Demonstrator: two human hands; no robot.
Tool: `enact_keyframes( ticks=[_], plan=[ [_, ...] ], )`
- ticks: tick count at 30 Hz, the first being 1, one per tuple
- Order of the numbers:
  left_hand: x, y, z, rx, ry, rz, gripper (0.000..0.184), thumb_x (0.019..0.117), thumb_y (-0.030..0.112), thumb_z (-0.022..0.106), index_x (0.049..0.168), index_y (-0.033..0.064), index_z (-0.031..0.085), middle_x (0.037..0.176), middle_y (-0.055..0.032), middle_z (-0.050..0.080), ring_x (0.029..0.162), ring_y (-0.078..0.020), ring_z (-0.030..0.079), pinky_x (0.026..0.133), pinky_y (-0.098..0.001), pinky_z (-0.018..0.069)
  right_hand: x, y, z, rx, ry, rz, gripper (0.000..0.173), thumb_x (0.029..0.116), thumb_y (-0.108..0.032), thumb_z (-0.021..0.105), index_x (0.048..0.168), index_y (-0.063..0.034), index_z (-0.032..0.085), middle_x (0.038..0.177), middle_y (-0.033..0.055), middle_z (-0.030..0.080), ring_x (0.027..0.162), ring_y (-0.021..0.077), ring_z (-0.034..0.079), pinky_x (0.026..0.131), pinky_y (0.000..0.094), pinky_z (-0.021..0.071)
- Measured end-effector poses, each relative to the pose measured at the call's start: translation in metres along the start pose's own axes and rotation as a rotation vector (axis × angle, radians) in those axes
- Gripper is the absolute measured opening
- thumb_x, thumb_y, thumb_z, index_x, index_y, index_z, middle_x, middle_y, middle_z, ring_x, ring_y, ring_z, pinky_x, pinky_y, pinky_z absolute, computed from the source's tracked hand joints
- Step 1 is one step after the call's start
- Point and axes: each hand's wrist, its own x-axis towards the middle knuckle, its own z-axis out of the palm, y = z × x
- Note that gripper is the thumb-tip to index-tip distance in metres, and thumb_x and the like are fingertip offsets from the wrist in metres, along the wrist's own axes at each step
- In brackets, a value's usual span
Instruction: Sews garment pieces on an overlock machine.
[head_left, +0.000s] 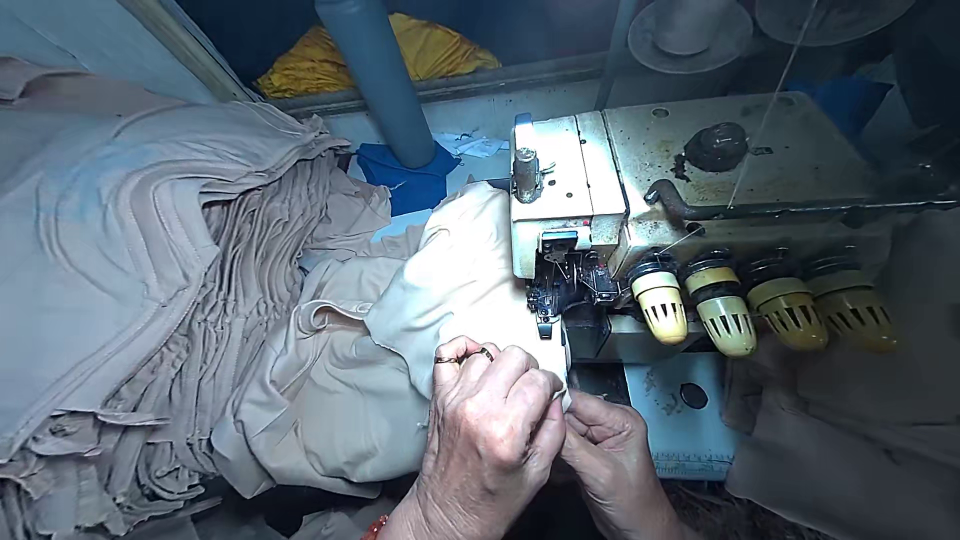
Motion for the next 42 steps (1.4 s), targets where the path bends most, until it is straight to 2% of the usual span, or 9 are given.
enact_keyframes(
  ticks=[12, 19, 23, 26, 28, 33, 36, 39, 42],
  plan=[
    [0.009, -0.015, -0.002, 0.059, 0.039, 0.049, 0.020, 0.0939, 0.021, 0.064, 0.095, 0.0150, 0.083, 0.108, -0.0011, 0.078, 0.101, -0.0157, 0.072, 0.114, -0.0635, 0.0342, 0.001, 0.001, 0.022, 0.003, -0.007, 0.011, 0.016, 0.0937, 0.007, 0.057, 0.096, 0.0038, 0.073, 0.076, -0.0003, 0.073, 0.066, 0.0028, 0.069, 0.061, 0.0214, 0.0601],
    [0.013, -0.031, 0.003, -0.023, 0.088, -0.223, 0.021, 0.0911, 0.030, 0.068, 0.103, 0.0197, 0.082, 0.120, 0.0006, 0.070, 0.112, -0.0171, 0.060, 0.090, -0.0376, 0.0484, 0.005, -0.010, 0.022, -0.076, -0.153, 0.143, 0.014, 0.0983, 0.004, 0.054, 0.103, 0.0078, 0.067, 0.078, 0.0040, 0.074, 0.063, 0.0074, 0.071, 0.056, 0.0236, 0.0610],
    [-0.012, -0.023, -0.016, -0.006, 0.132, -0.291, 0.019, 0.0880, 0.019, 0.063, 0.094, 0.0119, 0.079, 0.103, -0.0023, 0.071, 0.093, -0.0067, 0.065, 0.077, -0.0203, 0.0543, 0.006, -0.010, 0.009, -0.335, -0.192, -0.109, 0.024, 0.1041, -0.007, 0.052, 0.113, 0.0087, 0.068, 0.080, 0.0055, 0.075, 0.066, 0.0056, 0.071, 0.058, 0.0209, 0.0600],
    [-0.030, 0.009, -0.041, -0.269, -0.138, -0.279, 0.014, 0.0906, 0.003, 0.062, 0.097, -0.0002, 0.074, 0.096, -0.0123, 0.073, 0.091, -0.0112, 0.069, 0.081, -0.0223, 0.0572, 0.012, -0.008, -0.005, -0.470, -0.332, -0.269, 0.043, 0.1115, -0.028, 0.042, 0.130, 0.0067, 0.061, 0.108, 0.0120, 0.075, 0.093, 0.0081, 0.072, 0.083, 0.0229, 0.0596],
    [-0.036, 0.020, -0.053, -0.382, -0.314, -0.267, 0.014, 0.0942, 0.003, 0.063, 0.101, -0.0006, 0.075, 0.100, -0.0156, 0.073, 0.091, -0.0162, 0.070, 0.080, -0.0273, 0.0578, 0.013, -0.011, -0.019, -0.507, -0.397, -0.283, 0.036, 0.1099, -0.020, 0.046, 0.120, 0.0053, 0.070, 0.110, 0.0132, 0.076, 0.102, 0.0084, 0.071, 0.093, 0.0229, 0.0564],
    [-0.024, -0.038, -0.050, -0.169, -0.065, -0.293, 0.046, 0.1016, 0.031, 0.058, 0.142, 0.0093, 0.060, 0.143, -0.0084, 0.060, 0.094, -0.0045, 0.069, 0.073, -0.0226, 0.0596, 0.016, -0.029, -0.067, -0.682, -0.012, -0.238, 0.019, 0.0984, -0.016, 0.060, 0.090, -0.0091, 0.076, 0.076, -0.0077, 0.071, 0.067, -0.0073, 0.063, 0.062, 0.0107, 0.0530],
    [-0.015, -0.060, -0.033, -0.274, -0.048, -0.425, 0.057, 0.0938, 0.036, 0.068, 0.144, 0.0117, 0.057, 0.119, 0.0016, 0.071, 0.084, 0.0007, 0.069, 0.069, -0.0190, 0.0590, 0.013, -0.038, -0.071, -0.548, 0.024, -0.186, 0.016, 0.0983, -0.017, 0.064, 0.095, -0.0119, 0.079, 0.082, -0.0086, 0.075, 0.072, -0.0043, 0.068, 0.067, 0.0120, 0.0565],
    [0.002, -0.066, -0.042, -0.297, 0.056, -0.462, 0.014, 0.0924, 0.015, 0.071, 0.105, 0.0102, 0.071, 0.079, 0.0087, 0.071, 0.063, 0.0048, 0.063, 0.057, -0.0136, 0.0523, 0.008, -0.040, -0.074, -0.431, -0.013, -0.089, 0.011, 0.0947, -0.017, 0.070, 0.098, -0.0119, 0.079, 0.083, -0.0063, 0.076, 0.072, -0.0011, 0.069, 0.067, 0.0146, 0.0576],
    [0.025, -0.070, -0.070, -0.486, 0.168, -0.565, 0.016, 0.0942, 0.003, 0.069, 0.108, 0.0105, 0.067, 0.084, 0.0082, 0.071, 0.068, 0.0022, 0.066, 0.064, -0.0145, 0.0564, 0.008, -0.044, -0.071, -0.416, -0.011, -0.080, 0.008, 0.0926, -0.016, 0.071, 0.096, -0.0133, 0.078, 0.079, -0.0070, 0.074, 0.068, -0.0022, 0.066, 0.064, 0.0134, 0.0559]
  ],
)
